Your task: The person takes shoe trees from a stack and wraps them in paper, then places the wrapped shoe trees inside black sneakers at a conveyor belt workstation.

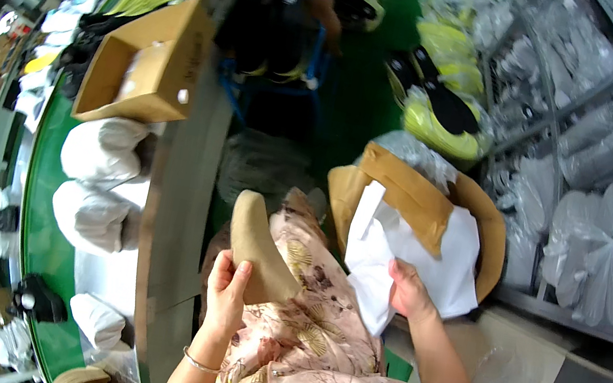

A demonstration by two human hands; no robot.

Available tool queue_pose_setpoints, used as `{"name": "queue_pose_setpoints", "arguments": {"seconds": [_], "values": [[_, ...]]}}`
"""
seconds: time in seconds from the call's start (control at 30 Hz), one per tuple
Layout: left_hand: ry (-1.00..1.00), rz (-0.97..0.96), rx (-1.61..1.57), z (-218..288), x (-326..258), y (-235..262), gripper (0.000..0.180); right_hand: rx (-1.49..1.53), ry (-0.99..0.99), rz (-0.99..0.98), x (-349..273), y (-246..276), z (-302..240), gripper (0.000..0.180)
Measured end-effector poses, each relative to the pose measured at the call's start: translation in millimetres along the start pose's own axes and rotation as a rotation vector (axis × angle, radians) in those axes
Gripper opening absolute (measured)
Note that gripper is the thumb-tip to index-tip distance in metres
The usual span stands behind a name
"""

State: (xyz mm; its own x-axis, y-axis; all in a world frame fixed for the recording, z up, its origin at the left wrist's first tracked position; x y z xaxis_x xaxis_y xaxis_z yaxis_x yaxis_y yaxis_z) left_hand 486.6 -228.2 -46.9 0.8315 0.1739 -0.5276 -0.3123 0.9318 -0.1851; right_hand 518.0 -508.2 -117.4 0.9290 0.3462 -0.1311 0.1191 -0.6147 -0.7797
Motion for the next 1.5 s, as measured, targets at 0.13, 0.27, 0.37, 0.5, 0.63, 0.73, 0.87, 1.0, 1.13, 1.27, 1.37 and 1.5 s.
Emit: {"name": "queue_pose_setpoints", "arguments": {"seconds": [0.13,0.27,0.37,0.5,0.63,0.73,0.87,1.0,1.13,1.27,1.37,1.5], "values": [[-0.374,0.064,0.159,38,-12,25,0.013,-0.102,0.058,-0.315,20,-70,3,0.041],[-0.548,0.136,0.048,67,-35,45,0.016,-0.195,0.099,-0.697,45,-164,2,0.033],[-0.555,0.176,-0.077,52,-43,66,0.015,-0.439,0.265,-0.93,55,-225,17,0.035],[-0.578,0.172,-0.295,48,-67,76,0.016,-1.015,0.544,-1.016,56,-267,48,0.034],[-0.604,0.213,-0.42,41,-89,93,0.016,-1.107,0.556,-1.13,56,-291,63,0.038],[-0.556,0.156,-0.591,37,-100,96,0.016,-1.071,0.561,-1.197,66,-312,62,0.049],[-0.551,0.111,-0.628,32,-103,103,0.016,-1.182,0.544,-1.28,82,-319,71,0.052],[-0.511,0.078,-0.734,32,-101,103,0.024,-1.43,0.699,-1.301,78,-324,87,0.059],[-0.522,0.104,-0.769,20,-102,100,0.022,-1.225,0.424,-1.224,84,-319,107,0.06],[-0.581,0.159,-0.794,-8,-117,102,0.02,-1.103,0.157,-1.208,80,-303,140,0.053],[-0.552,0.226,-0.696,-15,-141,93,0.02,-0.87,0.091,-1.315,77,-276,157,0.037],[-0.601,0.156,-0.767,-29,-153,74,0.019,-0.823,-0.412,-1.158,62,-277,141,0.038]]}}
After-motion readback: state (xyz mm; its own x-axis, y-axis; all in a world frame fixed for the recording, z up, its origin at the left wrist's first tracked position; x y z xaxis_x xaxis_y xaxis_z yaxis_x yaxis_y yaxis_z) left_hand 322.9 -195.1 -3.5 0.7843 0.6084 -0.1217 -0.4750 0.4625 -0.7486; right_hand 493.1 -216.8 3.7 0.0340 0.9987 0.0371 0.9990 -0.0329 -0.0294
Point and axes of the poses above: each hand's wrist, its own x-axis towards the middle knuckle, its own y-axis out of the back of the hand, z = x × y, the point moved 1 cm from there along x, towards the middle knuckle, and after that the axes turned 13 degrees about y, right-handed, at the moved point
